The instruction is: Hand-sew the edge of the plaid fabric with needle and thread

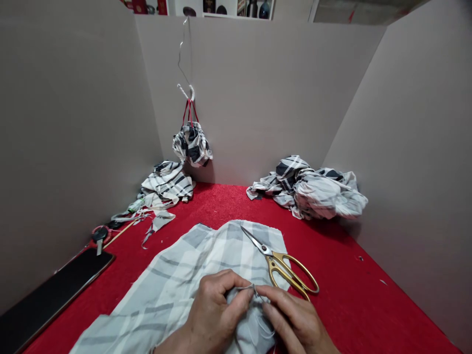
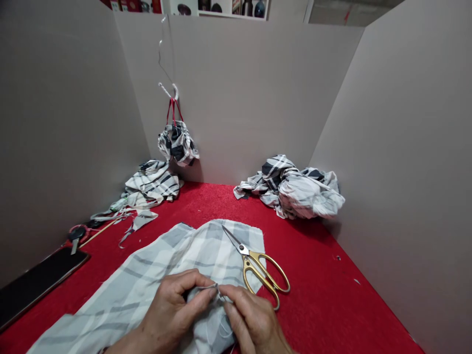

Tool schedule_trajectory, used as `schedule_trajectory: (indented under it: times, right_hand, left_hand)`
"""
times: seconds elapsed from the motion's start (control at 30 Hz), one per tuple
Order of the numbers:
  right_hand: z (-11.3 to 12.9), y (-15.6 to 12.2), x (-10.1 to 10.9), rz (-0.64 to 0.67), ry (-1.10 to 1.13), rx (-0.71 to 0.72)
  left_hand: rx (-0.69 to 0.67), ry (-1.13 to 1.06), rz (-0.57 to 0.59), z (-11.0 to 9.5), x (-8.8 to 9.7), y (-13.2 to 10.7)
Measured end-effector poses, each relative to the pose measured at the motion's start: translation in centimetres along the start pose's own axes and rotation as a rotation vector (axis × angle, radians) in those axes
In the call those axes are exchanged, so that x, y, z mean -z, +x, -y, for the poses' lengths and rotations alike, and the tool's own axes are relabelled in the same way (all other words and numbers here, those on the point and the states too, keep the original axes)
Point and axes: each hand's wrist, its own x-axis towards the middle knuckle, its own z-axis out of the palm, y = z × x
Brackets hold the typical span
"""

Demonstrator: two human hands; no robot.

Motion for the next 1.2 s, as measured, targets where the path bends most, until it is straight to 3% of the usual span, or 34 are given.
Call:
schedule_trajectory:
  times: [0.13,0.37,0.5,0.63,0.73,0.83,0.97,1.2]
  right_hand:
    - [0.0,-0.1,0.0,-0.017,-0.026,-0.025]
    - [-0.2,-0.5,-0.1,0.009,-0.044,-0.059]
    - [-0.5,-0.6,-0.3,0.027,-0.018,-0.13]
    - [-0.3,-0.3,0.1,0.056,0.043,-0.206]
    - [0.2,0.0,0.6,0.088,0.174,-0.314]
    - [0.4,0.1,0.8,0.133,0.439,-0.514]
    - [0.2,0.0,0.5,0.129,0.771,-0.711]
    - [0.2,0.3,0.7,0.112,0.855,-0.813]
  left_hand:
    - [0.049,-0.009,-0.025,-0.1,-0.1,0.0]
    - [-0.136,0.142,0.009,0.1,-0.1,-0.4]
    - [-0.169,0.15,0.043,0.1,-0.2,-0.4]
    - [0.025,0.064,0.018,-0.1,0.1,-0.1]
    - [0.155,-0.05,0.105,-0.4,0.7,0.3]
    - [0.206,-0.21,0.213,-0.5,1.1,0.5]
    - [0.316,-0.4,0.254,-0.3,1.1,0.7]
    - [0.409,-0.587,0.278,-0.3,0.9,0.8]
